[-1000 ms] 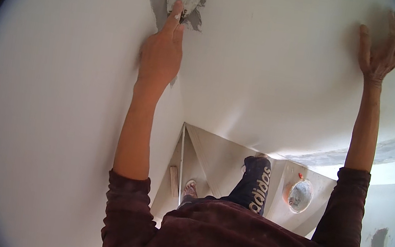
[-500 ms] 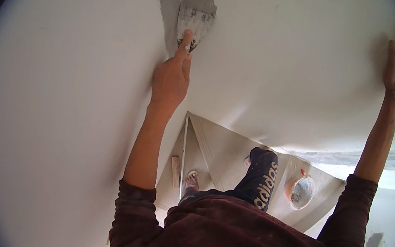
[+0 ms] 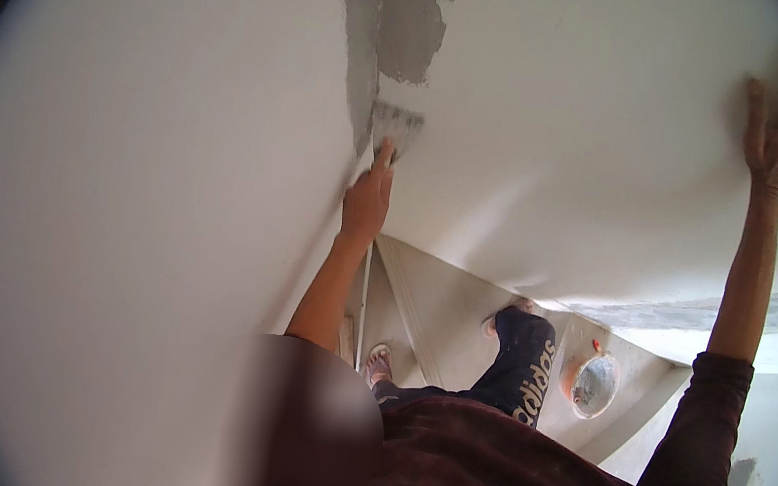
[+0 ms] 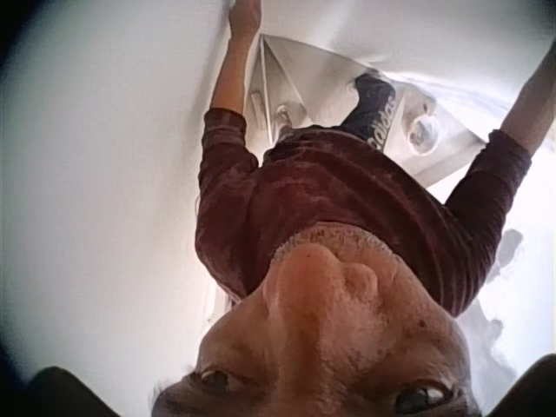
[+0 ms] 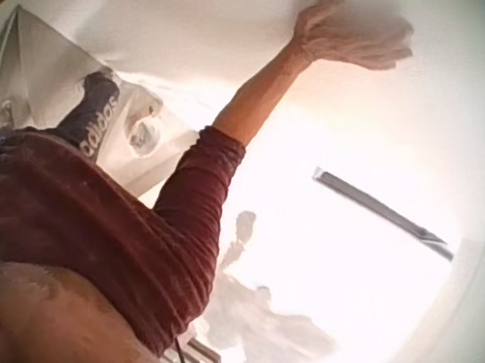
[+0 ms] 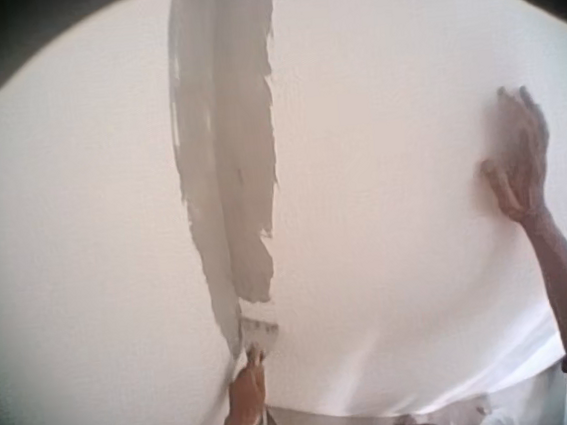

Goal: The person applies plaster to a wall using a trowel and a bucket. They repeatedly scoop plaster from the bucket and spread it onto the wall surface in vertical strokes.

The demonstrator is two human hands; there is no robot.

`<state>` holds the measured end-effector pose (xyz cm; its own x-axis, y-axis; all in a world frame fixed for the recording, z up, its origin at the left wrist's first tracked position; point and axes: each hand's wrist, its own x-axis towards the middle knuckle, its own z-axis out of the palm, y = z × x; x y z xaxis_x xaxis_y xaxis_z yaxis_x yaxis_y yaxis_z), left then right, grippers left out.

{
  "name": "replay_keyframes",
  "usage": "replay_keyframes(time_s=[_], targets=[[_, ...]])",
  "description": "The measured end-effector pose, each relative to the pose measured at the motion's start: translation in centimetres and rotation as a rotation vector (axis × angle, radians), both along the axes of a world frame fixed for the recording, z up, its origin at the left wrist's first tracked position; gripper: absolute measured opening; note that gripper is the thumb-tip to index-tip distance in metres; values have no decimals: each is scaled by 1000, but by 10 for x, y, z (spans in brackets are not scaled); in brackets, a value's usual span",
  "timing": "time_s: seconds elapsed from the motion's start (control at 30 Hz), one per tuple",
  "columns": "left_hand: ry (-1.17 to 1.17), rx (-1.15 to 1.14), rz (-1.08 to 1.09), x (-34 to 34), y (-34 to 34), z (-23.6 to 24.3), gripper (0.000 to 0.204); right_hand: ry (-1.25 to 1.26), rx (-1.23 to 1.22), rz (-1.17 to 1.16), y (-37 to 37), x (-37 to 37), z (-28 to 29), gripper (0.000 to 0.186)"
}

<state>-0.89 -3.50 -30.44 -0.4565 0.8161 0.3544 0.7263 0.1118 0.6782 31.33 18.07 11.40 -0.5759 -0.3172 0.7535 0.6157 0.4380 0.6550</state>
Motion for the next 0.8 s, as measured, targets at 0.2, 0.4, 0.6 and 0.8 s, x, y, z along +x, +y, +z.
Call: replay_keyframes(time_s=[0.2,0.4,0.6,0.8], targets=[[77,79,-93,14,-30,107,51,102,-90,72,10,-5,-14,58],[245,398,-14,0,27,278,49,152,-118,34,10,8,-8,63],[301,285,117,-11,50,286,49,160,-85,75,11,6,-10,63],[113,129,26,-13,34,222,52,154,-63,120,5,1,-7,63]])
